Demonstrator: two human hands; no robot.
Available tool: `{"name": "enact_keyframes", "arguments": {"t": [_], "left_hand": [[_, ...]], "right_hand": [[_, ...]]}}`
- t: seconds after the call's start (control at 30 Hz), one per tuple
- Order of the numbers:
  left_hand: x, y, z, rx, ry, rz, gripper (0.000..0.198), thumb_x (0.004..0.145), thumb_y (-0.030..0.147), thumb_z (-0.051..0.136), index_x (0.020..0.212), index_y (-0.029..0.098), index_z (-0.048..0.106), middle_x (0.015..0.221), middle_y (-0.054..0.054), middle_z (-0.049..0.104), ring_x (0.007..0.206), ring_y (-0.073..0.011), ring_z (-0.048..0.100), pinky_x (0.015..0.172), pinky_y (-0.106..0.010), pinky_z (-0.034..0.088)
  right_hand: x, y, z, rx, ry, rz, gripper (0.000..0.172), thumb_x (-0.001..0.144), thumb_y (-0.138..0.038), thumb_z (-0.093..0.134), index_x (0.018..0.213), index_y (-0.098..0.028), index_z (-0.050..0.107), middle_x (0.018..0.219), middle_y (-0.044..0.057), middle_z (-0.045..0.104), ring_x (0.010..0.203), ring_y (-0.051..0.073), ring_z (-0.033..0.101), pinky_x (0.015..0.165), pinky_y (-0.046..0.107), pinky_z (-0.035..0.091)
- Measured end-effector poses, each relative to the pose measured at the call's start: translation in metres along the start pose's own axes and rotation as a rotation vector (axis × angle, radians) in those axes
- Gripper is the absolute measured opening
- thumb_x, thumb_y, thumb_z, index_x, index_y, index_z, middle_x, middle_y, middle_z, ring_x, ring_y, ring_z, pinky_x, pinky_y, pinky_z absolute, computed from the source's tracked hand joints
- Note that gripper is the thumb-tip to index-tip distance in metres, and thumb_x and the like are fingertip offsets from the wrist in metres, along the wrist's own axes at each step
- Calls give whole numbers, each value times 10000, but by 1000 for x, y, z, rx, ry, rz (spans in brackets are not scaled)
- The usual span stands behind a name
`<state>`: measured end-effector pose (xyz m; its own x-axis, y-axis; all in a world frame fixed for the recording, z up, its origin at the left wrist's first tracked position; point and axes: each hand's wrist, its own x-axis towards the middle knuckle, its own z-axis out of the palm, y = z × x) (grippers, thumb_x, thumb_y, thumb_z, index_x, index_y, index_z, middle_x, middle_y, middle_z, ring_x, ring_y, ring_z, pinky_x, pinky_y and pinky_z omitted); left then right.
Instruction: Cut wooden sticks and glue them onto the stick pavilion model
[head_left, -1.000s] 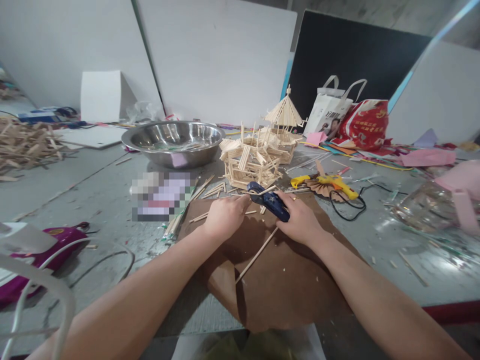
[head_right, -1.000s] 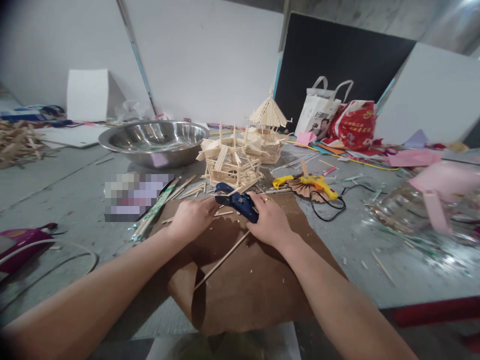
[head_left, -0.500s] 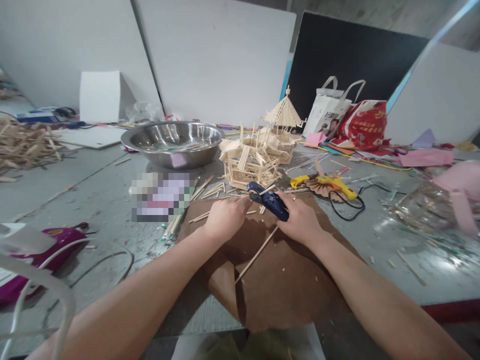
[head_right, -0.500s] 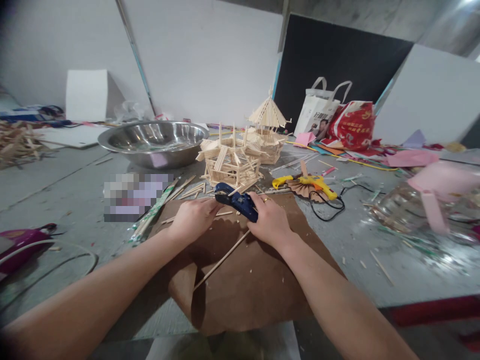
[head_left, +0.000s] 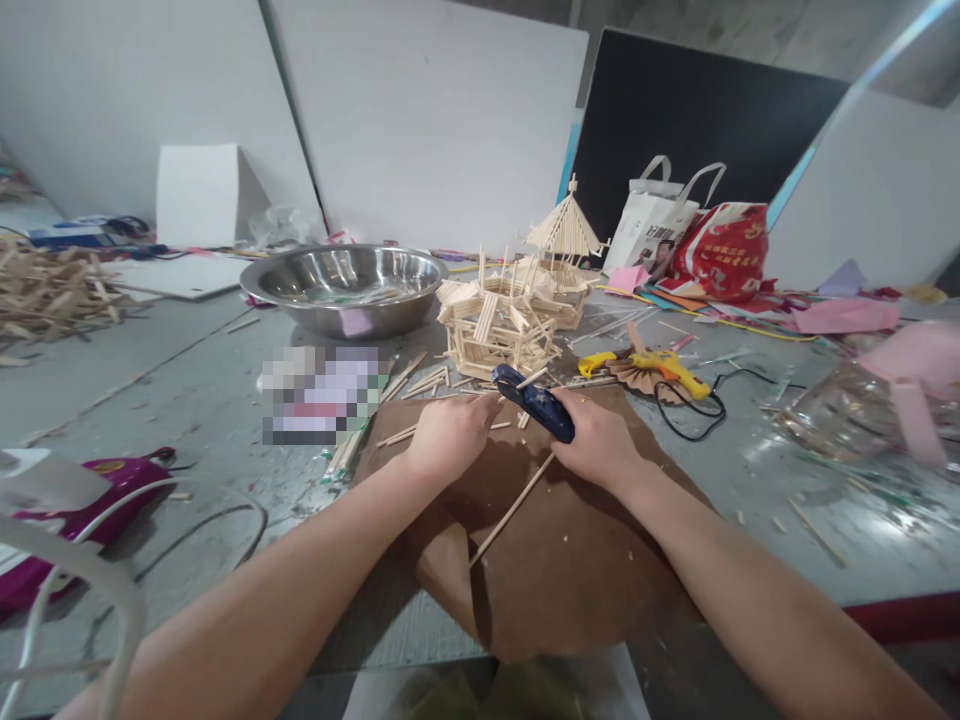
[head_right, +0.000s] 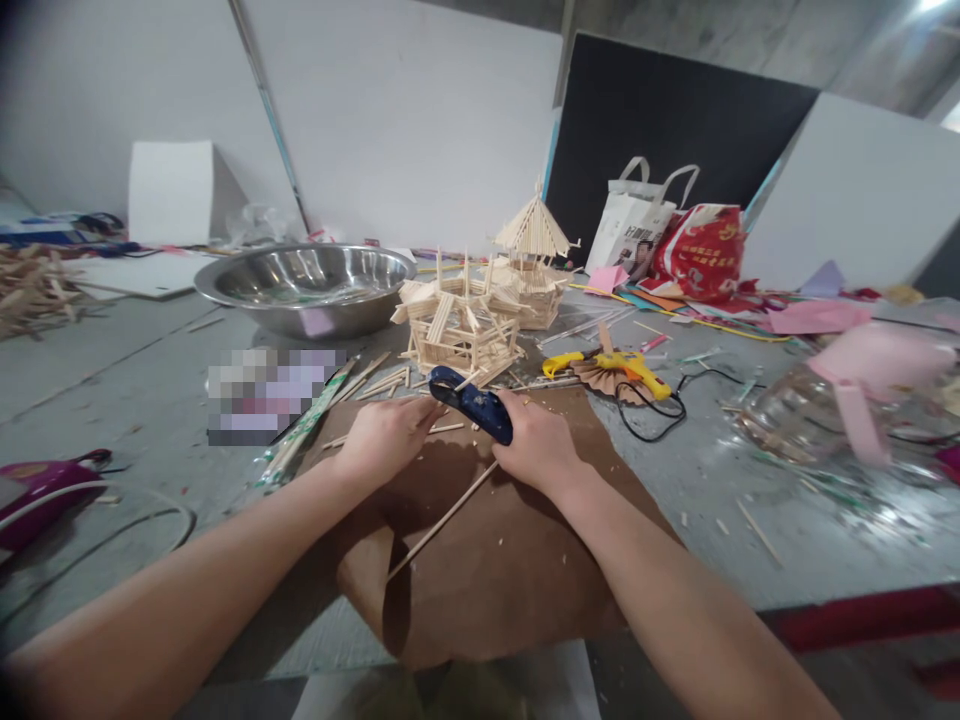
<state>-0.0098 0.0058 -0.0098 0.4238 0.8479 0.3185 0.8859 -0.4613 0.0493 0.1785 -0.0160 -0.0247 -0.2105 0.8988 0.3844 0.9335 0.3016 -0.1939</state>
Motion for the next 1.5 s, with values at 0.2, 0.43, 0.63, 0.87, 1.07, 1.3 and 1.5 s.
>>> {"name": "enact_keyframes", "arguments": {"t": [0.2,0.43,0.63,0.87,1.07,1.3,1.5], "left_hand": [[-1,2,-2,-16,3,-13,318,806,335,308,776,163,574,686,-78,627,625,-159,572,556,-239,373],[-1,3,0,53,-3,-6,308,810,327,299,797,168,563,696,-73,631,631,-173,584,550,-248,385],[-1,3,-2,35,-37,-31,308,812,334,293,874,175,549,724,-69,633,684,-164,584,590,-240,391],[-3,3,0,-10,43,-22,273,803,295,319,995,204,489,728,-37,638,631,-146,583,523,-213,350],[-2,2,-1,-43,17,-16,255,795,278,321,952,193,503,695,-37,634,608,-145,579,522,-215,342],[0,-2,-1,-44,8,23,285,797,271,308,1007,208,490,664,-29,629,597,-136,571,519,-206,330],[1,-5,-1,-40,24,38,265,787,272,339,976,212,514,613,-16,615,562,-134,561,496,-205,307]], "right_hand": [[0,0,-1,8,-12,16,476,605,-219,483,1078,-187,440,968,74,590,853,230,550,720,334,412],[-1,-4,-2,34,-46,37,435,619,-221,476,1053,-198,452,932,64,604,838,229,556,697,322,410],[-1,-3,-1,29,-47,47,432,634,-235,479,1064,-207,442,933,57,605,825,228,559,680,325,409],[0,0,1,35,-37,50,510,614,-257,499,1113,-185,423,1041,82,557,890,240,532,724,351,409],[0,1,0,39,-73,44,566,616,-267,492,1160,-164,376,1048,103,540,896,249,523,730,362,407],[0,3,-1,52,-91,19,597,622,-263,479,1190,-140,346,1071,117,515,922,253,504,750,360,395],[1,3,-1,63,-115,18,605,623,-256,470,1199,-139,330,1094,122,496,942,255,490,761,360,386]]}}
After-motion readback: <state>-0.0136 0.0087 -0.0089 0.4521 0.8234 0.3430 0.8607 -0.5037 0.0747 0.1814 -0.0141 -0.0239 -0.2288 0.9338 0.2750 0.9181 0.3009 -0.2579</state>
